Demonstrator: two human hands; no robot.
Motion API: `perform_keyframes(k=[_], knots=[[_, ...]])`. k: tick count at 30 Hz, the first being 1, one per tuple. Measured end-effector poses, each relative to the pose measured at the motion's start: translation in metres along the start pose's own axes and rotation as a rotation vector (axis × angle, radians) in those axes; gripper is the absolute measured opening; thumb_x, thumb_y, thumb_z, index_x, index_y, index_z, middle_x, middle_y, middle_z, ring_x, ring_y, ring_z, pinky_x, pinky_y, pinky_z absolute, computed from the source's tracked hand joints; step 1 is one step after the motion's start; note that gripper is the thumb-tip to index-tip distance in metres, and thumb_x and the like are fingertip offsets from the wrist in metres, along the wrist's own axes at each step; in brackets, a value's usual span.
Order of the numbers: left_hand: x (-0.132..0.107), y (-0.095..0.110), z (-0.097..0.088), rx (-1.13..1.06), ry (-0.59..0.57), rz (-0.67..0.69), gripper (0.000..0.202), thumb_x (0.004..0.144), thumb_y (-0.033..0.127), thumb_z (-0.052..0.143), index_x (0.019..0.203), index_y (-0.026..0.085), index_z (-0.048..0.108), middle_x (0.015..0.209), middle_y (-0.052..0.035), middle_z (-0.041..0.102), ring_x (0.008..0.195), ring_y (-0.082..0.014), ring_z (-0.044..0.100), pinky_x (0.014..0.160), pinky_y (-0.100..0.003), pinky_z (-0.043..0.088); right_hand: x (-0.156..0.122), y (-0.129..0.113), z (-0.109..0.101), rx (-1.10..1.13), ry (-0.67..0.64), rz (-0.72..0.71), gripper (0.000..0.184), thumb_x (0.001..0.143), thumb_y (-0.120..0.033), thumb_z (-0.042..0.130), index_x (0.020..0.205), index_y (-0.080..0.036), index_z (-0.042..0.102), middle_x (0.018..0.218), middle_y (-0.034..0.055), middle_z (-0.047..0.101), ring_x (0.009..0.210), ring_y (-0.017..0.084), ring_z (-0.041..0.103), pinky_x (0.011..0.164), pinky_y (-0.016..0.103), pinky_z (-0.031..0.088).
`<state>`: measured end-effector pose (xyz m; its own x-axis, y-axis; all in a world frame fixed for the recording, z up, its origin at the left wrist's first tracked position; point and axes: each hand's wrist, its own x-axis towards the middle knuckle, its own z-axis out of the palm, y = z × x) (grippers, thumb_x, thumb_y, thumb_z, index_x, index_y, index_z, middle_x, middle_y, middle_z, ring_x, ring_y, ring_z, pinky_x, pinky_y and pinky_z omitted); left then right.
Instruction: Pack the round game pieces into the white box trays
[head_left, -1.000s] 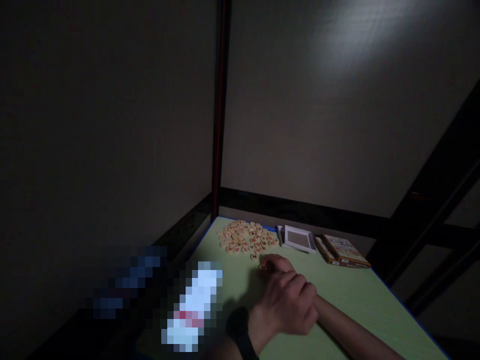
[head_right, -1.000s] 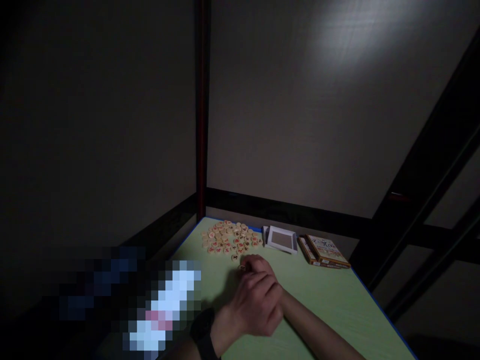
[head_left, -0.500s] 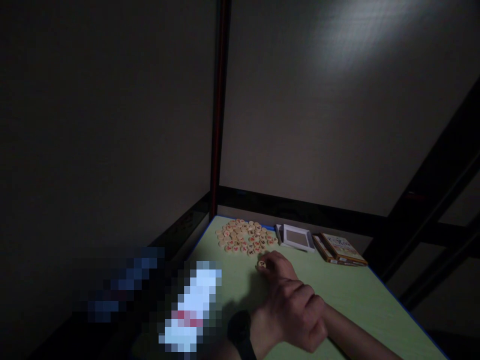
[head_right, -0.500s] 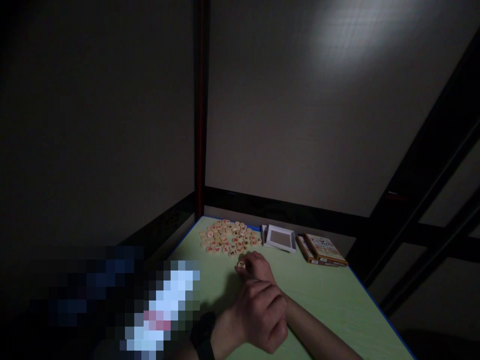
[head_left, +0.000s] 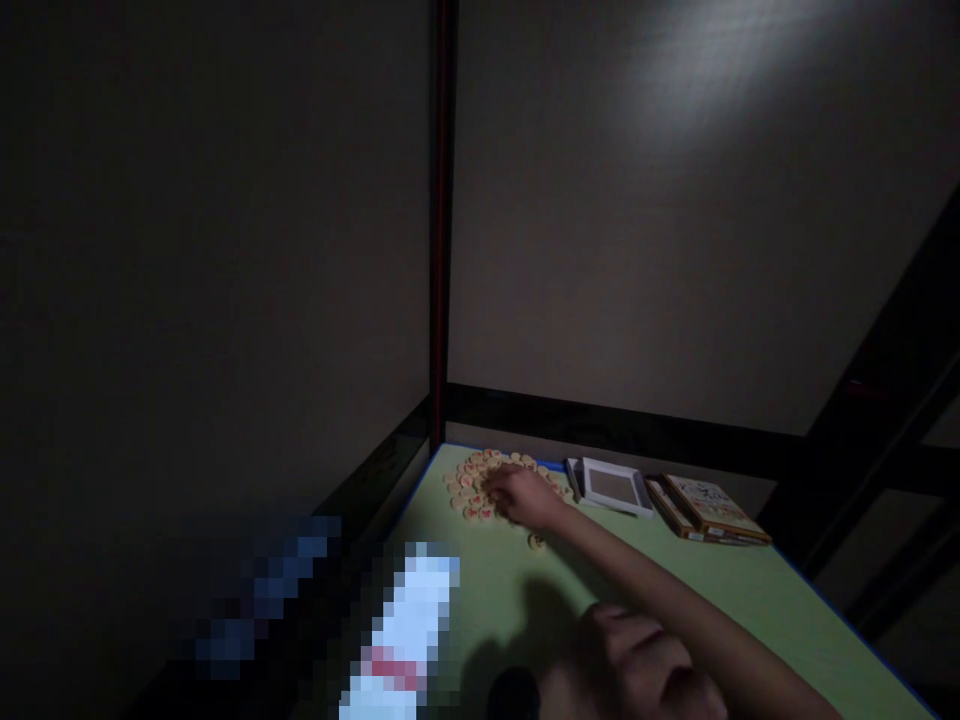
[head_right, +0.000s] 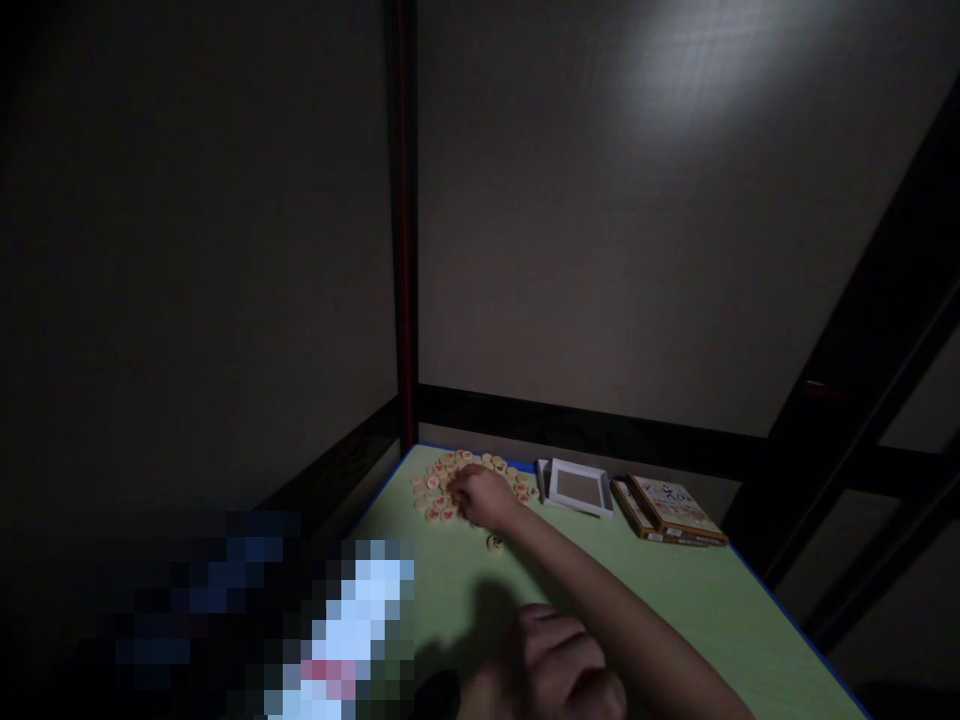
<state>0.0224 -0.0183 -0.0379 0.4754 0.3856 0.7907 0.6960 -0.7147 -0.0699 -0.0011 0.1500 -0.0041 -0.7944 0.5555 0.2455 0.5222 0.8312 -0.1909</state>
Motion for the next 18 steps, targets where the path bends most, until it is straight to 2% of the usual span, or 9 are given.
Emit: perform_keyframes(k=[3,8,10,13,16,18], knots=[[-0.001,-0.003,0.000,-0.010,0.066,-0.054,0.009,0.077,0.025,0.055,0.069,0.022,0.056,0.058,0.0004,0.051,0.057,-0.0130,0.048,0.055,-0.026,0.043,0.021,-0.005,0.003,-0.117,-0.053,0.060,0.019,0.080,-0.015,0.057,0.091,-0.019,0.073,0.101,0.0128,0.070,0.095,0.025,0.065,0.080,0.031,0.046],[0.007,-0.015,-0.011,-0.025,0.090,-0.050,0.008,0.073,0.028,0.054,0.069,0.021,0.055,0.061,-0.0002,0.052,0.057,-0.0132,0.051,0.054,-0.027,0.043,0.030,-0.004,0.004,-0.028,-0.077,0.098,0.019,0.072,-0.008,0.061,0.083,-0.019,0.072,0.097,0.0118,0.072,0.091,0.025,0.067,0.077,0.029,0.046],[0.009,-0.019,-0.010,-0.026,0.140,-0.034,0.009,0.072,0.028,0.052,0.068,0.020,0.053,0.058,0.0005,0.049,0.054,-0.0128,0.049,0.051,-0.027,0.040,0.028,-0.002,0.000,0.049,-0.070,0.104,0.021,0.071,-0.006,0.060,0.083,-0.018,0.071,0.095,0.0110,0.073,0.090,0.025,0.067,0.078,0.029,0.047],[0.010,-0.024,-0.005,-0.014,0.230,-0.016,0.009,0.069,0.029,0.050,0.067,0.020,0.051,0.056,0.0005,0.046,0.051,-0.0134,0.047,0.047,-0.027,0.037,0.019,0.005,-0.007,0.197,-0.043,0.127,0.023,0.079,-0.009,0.052,0.092,-0.016,0.069,0.092,0.0091,0.074,0.085,0.021,0.068,0.074,0.028,0.049],[0.008,-0.027,-0.002,0.021,0.184,-0.024,0.008,0.069,0.028,0.049,0.069,0.020,0.052,0.057,0.0001,0.047,0.051,-0.0144,0.048,0.048,-0.028,0.039,-0.001,0.016,-0.011,0.372,-0.027,0.161,0.027,0.089,-0.017,0.042,0.101,-0.013,0.066,0.084,0.0081,0.073,0.074,0.017,0.068,0.062,0.025,0.049],[0.007,-0.028,-0.001,0.042,0.152,-0.038,0.006,0.069,0.026,0.049,0.070,0.020,0.052,0.058,-0.0003,0.048,0.052,-0.0152,0.050,0.051,-0.029,0.042,-0.018,0.024,-0.013,0.645,0.001,0.196,0.025,0.089,-0.029,0.048,0.100,-0.013,0.064,0.081,0.0074,0.071,0.071,0.017,0.068,0.059,0.025,0.049]])
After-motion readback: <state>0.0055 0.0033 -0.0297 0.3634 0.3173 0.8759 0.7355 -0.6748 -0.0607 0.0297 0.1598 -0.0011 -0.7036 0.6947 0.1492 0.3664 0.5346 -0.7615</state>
